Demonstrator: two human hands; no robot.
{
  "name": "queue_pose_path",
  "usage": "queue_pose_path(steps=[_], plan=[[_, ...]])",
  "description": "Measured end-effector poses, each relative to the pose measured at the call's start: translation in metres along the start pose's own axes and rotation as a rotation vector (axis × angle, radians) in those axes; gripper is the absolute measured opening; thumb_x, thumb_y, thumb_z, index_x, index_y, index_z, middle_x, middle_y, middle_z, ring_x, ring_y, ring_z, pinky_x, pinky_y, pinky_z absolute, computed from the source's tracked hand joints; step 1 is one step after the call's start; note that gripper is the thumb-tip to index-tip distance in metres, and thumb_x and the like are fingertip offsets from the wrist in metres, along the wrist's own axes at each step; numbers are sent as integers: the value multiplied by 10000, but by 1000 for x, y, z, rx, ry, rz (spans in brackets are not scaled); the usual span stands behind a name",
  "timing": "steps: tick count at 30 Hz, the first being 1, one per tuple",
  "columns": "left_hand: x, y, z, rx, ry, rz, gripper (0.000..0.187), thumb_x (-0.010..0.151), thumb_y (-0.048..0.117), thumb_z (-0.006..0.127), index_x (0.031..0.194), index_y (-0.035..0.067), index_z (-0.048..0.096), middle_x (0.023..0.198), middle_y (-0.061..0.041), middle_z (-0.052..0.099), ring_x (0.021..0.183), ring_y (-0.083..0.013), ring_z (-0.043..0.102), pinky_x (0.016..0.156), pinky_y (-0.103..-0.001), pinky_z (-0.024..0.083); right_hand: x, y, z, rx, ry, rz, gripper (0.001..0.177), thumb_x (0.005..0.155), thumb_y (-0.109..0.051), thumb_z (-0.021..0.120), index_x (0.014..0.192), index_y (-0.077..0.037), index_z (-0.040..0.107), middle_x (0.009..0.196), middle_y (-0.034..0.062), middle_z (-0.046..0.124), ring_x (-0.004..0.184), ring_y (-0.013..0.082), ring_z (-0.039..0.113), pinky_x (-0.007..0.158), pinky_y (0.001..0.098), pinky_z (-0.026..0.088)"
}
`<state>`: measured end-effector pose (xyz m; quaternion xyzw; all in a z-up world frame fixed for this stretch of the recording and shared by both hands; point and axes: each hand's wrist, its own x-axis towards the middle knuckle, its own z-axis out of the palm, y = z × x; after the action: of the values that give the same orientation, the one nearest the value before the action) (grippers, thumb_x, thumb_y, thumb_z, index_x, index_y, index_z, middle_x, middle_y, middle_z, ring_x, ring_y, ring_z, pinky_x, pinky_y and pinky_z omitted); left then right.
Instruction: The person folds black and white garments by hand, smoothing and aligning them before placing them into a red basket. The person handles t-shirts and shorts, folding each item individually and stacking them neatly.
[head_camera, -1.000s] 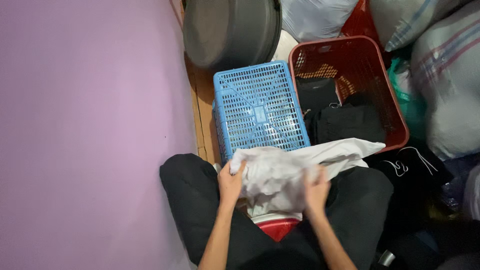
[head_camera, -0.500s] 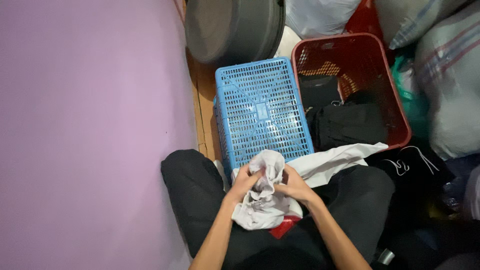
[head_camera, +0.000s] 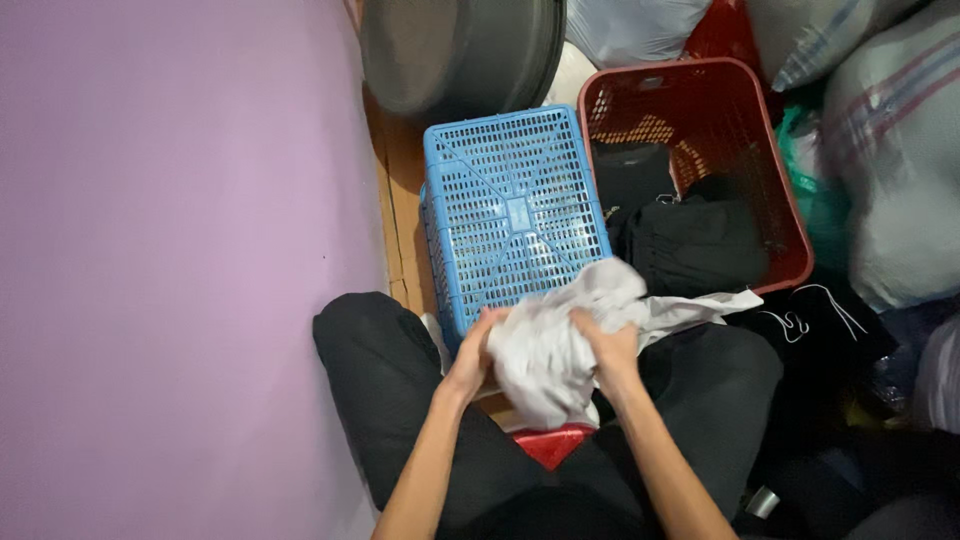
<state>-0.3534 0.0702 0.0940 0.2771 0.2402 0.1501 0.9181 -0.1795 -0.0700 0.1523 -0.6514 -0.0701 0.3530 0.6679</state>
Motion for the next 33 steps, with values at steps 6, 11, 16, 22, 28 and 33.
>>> queue_pose_path(steps=[6, 11, 16, 22, 28, 33], plan=[[1, -19, 10, 607, -34, 337, 581, 841, 113, 801, 1350, -16, 553, 1237, -88, 655, 1120, -189, 616, 994, -368, 501, 11, -17, -2, -96, 120, -251, 572, 813, -101, 834, 1307, 35, 579, 1188, 97, 689, 1052, 226, 670, 935, 371, 541], [0, 18, 9, 510, 532, 380, 368, 924, 102, 709, 1261, -30, 645, 1162, -84, 724, 1034, -178, 678, 922, -315, 528, 20, -20, -23, 137, -136, -532, 687, 826, 39, 726, 1427, -30, 401, 1296, 70, 605, 1204, 187, 644, 1053, 364, 554], [-17, 67, 8, 547, 560, 546, 346, 886, 48, 675, 1224, -25, 677, 1114, -79, 734, 1003, -147, 674, 894, -287, 518, 30, -45, -69, -269, 236, -437, 488, 826, 149, 604, 1287, -6, 635, 1096, 80, 703, 953, 135, 674, 816, 266, 555], [-8, 111, 3, 569, 261, 293, 273, 908, 46, 675, 1176, -3, 703, 1042, -36, 741, 942, -126, 674, 834, -280, 530, 56, -57, -108, -750, 400, -860, 258, 859, 92, 644, 1073, -20, 734, 1072, 96, 746, 1009, 159, 673, 897, 265, 528], [35, 123, -24, 876, 501, 382, 241, 990, 157, 668, 1104, -33, 765, 938, -98, 746, 852, -169, 652, 760, -340, 513, 88, -38, -87, -562, -7, -45, 317, 974, -228, 583, 1176, -45, 745, 910, 48, 708, 780, 143, 590, 676, 303, 480], [50, 115, -58, 1213, 533, -61, 508, 1139, 402, 541, 1140, -68, 734, 1037, -152, 719, 947, -191, 681, 867, -317, 522, 68, -38, -75, -515, -437, 323, 433, 937, -390, 633, 1175, -45, 744, 1035, 53, 773, 925, 145, 698, 792, 293, 548]])
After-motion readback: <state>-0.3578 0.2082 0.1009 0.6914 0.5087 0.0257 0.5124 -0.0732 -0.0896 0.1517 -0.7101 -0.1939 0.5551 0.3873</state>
